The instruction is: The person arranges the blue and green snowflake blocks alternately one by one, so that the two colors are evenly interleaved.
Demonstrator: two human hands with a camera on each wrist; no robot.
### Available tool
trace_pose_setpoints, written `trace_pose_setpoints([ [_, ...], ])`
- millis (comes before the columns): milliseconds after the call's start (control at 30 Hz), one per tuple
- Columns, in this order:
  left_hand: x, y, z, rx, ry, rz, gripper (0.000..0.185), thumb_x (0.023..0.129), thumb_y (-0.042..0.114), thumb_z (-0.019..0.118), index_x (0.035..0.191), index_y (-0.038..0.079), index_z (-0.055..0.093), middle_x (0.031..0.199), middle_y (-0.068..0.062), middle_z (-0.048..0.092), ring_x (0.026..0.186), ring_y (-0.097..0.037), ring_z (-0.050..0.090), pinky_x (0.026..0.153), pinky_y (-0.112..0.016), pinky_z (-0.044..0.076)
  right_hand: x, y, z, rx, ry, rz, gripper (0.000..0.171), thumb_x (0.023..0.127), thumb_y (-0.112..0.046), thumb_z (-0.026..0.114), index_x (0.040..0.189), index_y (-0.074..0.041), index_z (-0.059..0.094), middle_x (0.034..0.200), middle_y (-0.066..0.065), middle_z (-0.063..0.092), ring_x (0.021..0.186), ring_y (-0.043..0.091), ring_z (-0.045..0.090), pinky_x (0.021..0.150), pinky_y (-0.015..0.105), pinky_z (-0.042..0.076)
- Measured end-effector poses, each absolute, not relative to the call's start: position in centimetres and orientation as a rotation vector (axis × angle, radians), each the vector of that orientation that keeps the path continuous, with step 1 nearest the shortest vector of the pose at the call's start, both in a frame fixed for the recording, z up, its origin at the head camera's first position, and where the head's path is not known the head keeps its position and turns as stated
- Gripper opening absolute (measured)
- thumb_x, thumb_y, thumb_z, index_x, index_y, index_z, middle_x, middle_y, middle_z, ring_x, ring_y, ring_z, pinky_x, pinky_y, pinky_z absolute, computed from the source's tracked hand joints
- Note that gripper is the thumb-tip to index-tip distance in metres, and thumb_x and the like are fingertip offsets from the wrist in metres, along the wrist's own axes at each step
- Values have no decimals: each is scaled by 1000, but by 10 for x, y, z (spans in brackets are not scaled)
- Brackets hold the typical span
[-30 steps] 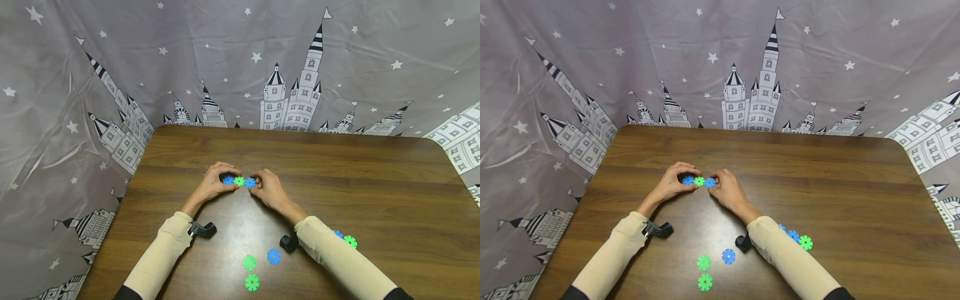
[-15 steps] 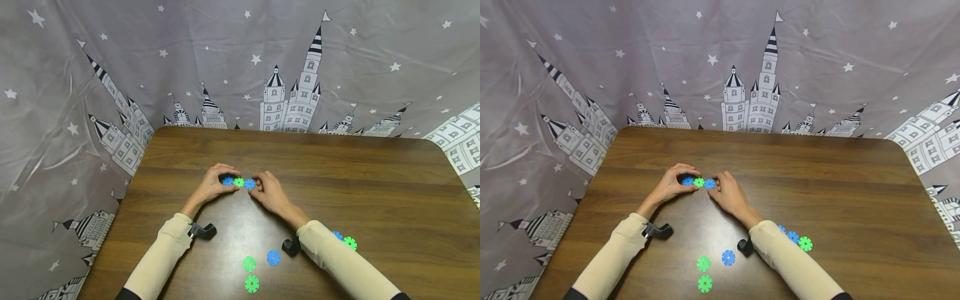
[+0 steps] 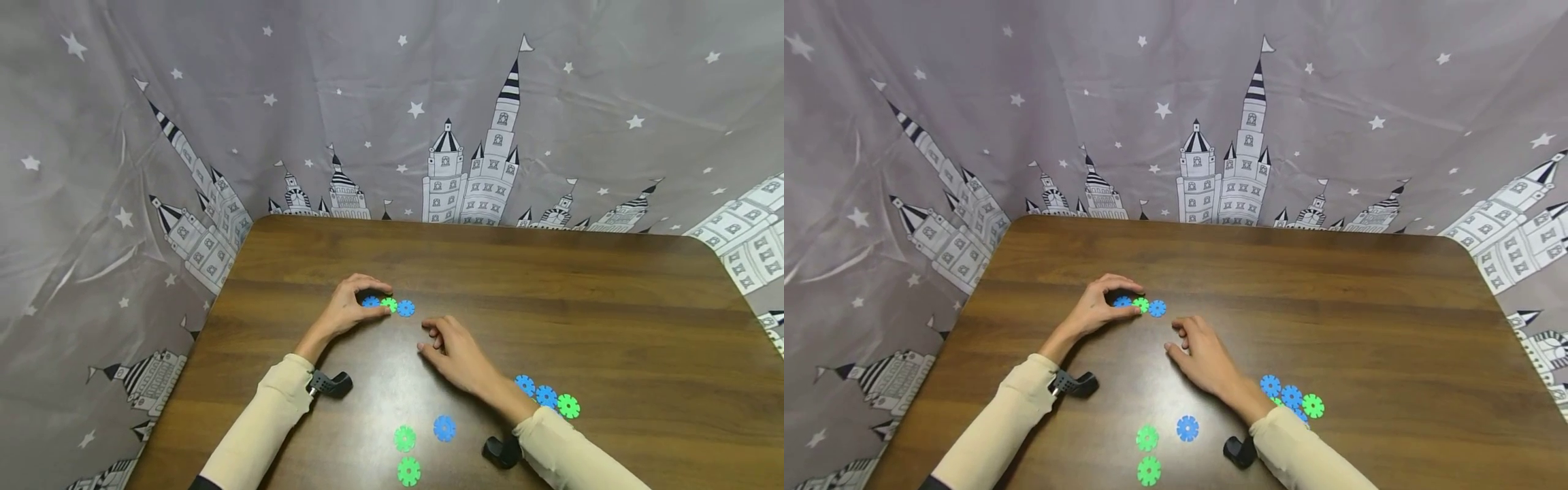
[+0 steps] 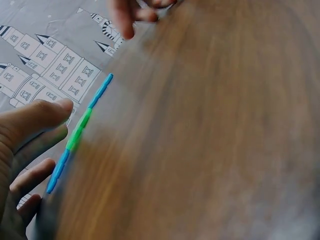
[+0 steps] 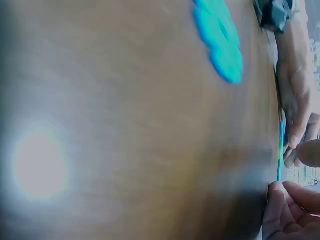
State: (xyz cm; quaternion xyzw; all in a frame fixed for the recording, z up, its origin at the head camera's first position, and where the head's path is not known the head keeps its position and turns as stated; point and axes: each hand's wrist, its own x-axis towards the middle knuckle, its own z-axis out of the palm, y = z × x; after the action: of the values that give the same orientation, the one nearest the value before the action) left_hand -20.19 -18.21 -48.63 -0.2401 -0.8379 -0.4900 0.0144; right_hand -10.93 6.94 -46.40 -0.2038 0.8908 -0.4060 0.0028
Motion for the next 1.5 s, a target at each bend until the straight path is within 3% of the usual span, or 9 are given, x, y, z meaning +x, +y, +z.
trace_pose_setpoints([
  [400, -201, -166, -487, -794, -2647, -1547, 42, 70, 18, 89, 109, 12, 75, 112, -4, 68, 112, -23, 52, 99, -45, 38, -66, 80, -464, -661, 2702, -1223, 29, 93, -19, 67, 119, -5, 64, 100, -1, 56, 85, 9, 53, 73, 23, 47],
  [833, -200, -158, -490, -842, -2678, -1435, 40, 71, 21, 88, 108, 15, 76, 116, -5, 67, 116, -24, 51, 101, -48, 31, -36, 83, -458, -967, 2602, -1068, 32, 88, -26, 74, 116, -13, 65, 108, -9, 54, 94, 5, 52, 80, 22, 48],
  [1033, -201, -157, -489, -827, -2672, -1428, 39, 69, 20, 88, 106, 15, 77, 117, -7, 66, 116, -25, 51, 101, -49, 31, -31, 81, -458, -1123, 2617, -968, 42, 85, -30, 76, 122, -16, 63, 115, -10, 54, 106, 5, 52, 91, 28, 48],
  [1500, -202, -153, -490, -841, -2668, -1436, 37, 69, 21, 88, 105, 16, 77, 117, -6, 66, 114, -23, 52, 100, -47, 32, -35, 69, -454, -1492, 2594, -711, 50, 76, -18, 72, 124, -30, 67, 110, -12, 54, 98, 6, 50, 89, 25, 43],
])
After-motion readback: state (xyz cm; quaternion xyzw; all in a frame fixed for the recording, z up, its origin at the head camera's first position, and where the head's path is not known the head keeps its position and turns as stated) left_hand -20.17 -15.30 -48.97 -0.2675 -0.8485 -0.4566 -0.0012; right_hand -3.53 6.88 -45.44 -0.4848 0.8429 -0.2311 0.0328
